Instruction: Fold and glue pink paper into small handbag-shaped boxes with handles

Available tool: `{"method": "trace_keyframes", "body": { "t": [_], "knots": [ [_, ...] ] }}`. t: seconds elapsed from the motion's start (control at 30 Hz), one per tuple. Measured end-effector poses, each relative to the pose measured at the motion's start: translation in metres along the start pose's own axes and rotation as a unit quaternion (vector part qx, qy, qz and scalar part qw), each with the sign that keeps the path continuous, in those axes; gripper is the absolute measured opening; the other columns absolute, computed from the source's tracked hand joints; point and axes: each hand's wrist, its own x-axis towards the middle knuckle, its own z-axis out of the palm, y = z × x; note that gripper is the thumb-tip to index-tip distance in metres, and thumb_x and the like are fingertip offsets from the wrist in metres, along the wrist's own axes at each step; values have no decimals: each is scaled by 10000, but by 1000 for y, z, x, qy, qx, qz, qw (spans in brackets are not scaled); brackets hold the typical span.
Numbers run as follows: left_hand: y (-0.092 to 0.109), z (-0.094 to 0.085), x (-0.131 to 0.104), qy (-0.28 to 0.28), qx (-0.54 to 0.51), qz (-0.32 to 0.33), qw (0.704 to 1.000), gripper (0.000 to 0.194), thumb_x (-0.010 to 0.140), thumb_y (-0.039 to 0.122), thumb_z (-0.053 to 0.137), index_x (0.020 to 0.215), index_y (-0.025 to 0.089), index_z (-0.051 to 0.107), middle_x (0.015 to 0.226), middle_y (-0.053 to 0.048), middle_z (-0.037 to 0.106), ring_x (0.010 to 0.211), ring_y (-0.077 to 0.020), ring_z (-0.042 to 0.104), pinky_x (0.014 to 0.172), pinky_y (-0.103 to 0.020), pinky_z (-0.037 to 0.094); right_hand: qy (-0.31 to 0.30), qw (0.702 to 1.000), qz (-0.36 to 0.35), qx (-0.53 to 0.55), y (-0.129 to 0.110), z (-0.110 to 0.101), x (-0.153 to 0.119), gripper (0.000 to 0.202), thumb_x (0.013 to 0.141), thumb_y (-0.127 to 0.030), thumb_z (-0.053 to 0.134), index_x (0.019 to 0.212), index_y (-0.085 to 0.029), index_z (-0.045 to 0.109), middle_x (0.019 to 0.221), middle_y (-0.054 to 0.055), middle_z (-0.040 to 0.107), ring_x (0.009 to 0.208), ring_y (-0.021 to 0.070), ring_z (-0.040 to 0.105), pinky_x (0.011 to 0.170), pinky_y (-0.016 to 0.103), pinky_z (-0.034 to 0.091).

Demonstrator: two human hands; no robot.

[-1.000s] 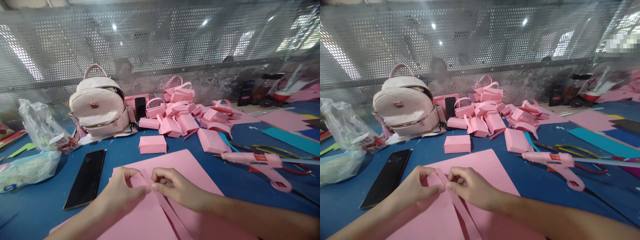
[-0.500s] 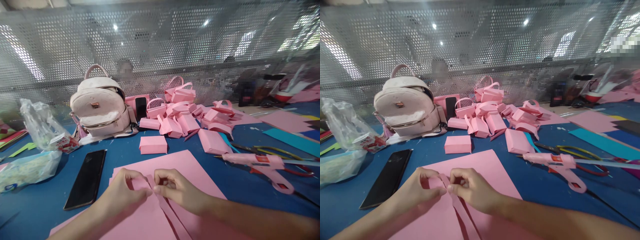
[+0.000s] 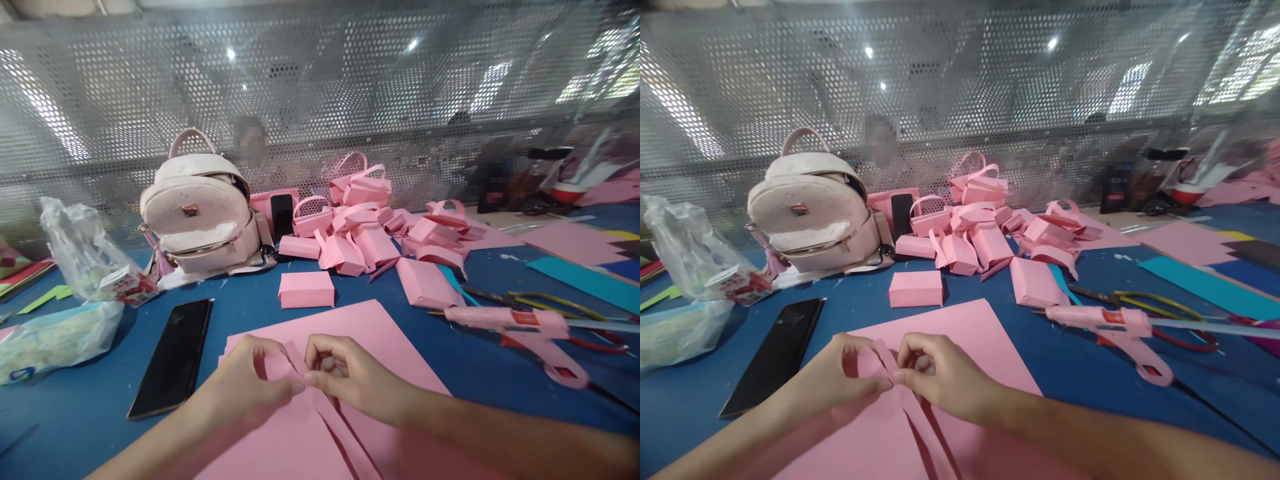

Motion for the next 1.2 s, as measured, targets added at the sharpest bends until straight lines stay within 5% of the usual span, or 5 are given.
{"method": "trace_keyframes", "body": {
  "t": [0.47, 0.67, 1.2],
  "knots": [
    [-1, 2, -1, -2, -20, 67, 998, 129, 719, 247, 647, 648, 157, 706, 689, -20, 686, 675, -153, 586, 632, -229, 458, 26, 998, 0, 51, -5, 5, -2, 308, 791, -334, 744, 709, -188, 486, 603, -82, 403, 548, 79, 339, 532, 238, 264],
    [-5, 0, 2, -6, 4, 55, 998, 143, 725, 274, 673, 665, 155, 725, 673, -21, 697, 648, -151, 594, 620, -230, 460, -22, 999, 14, 45, -8, 0, 0, 310, 799, -366, 762, 755, -185, 514, 668, -67, 461, 578, 80, 380, 548, 231, 292],
    [-5, -1, 1, 33, -3, 29, 999, 182, 709, 309, 649, 669, 158, 743, 666, -14, 692, 631, -155, 584, 602, -243, 437, -24, 1000, -7, 16, -8, -1, 2, 191, 805, -283, 681, 758, -182, 526, 757, -36, 501, 665, 102, 438, 628, 246, 351]
  ]
}}
